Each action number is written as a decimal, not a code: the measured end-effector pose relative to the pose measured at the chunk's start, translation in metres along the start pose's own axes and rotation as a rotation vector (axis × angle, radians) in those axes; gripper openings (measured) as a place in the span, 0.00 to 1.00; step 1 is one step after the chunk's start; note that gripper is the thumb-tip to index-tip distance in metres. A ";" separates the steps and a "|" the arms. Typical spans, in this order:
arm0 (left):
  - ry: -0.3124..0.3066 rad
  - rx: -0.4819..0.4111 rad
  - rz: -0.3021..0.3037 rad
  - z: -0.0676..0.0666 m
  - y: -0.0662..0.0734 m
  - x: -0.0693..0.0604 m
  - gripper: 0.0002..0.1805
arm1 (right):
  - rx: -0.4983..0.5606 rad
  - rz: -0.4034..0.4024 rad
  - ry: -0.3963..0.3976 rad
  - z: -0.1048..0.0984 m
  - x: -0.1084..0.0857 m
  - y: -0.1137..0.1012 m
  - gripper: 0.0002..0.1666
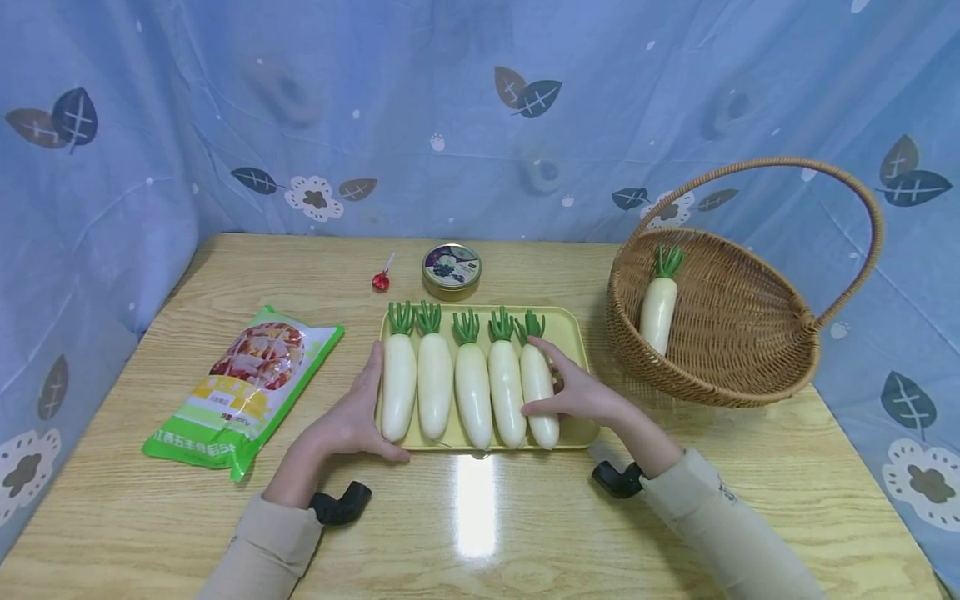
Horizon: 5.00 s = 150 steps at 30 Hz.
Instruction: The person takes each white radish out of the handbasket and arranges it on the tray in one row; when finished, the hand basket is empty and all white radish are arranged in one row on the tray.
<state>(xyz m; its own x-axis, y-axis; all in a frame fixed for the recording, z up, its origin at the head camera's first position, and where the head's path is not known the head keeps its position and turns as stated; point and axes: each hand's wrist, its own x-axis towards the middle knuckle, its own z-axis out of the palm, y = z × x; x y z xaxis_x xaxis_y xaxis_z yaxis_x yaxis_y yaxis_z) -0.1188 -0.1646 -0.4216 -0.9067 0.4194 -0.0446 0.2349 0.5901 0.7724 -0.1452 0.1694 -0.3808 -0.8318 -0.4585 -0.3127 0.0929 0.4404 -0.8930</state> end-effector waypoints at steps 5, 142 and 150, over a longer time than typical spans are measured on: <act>-0.003 -0.004 0.001 -0.002 0.001 -0.001 0.86 | 0.012 -0.021 -0.009 0.002 0.002 -0.002 0.61; -0.002 0.007 0.011 -0.002 -0.002 0.000 0.84 | -0.324 -0.043 0.382 -0.125 -0.083 -0.054 0.44; -0.002 0.000 0.014 -0.001 -0.002 0.000 0.84 | -0.291 -0.016 0.375 -0.139 -0.074 -0.038 0.45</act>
<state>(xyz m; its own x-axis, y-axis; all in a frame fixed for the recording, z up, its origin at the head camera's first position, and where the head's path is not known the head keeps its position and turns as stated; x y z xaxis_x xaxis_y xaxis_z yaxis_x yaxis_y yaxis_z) -0.1198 -0.1669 -0.4227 -0.9027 0.4289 -0.0354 0.2472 0.5841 0.7732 -0.1634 0.2938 -0.2790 -0.9770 -0.1803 -0.1137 -0.0340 0.6584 -0.7519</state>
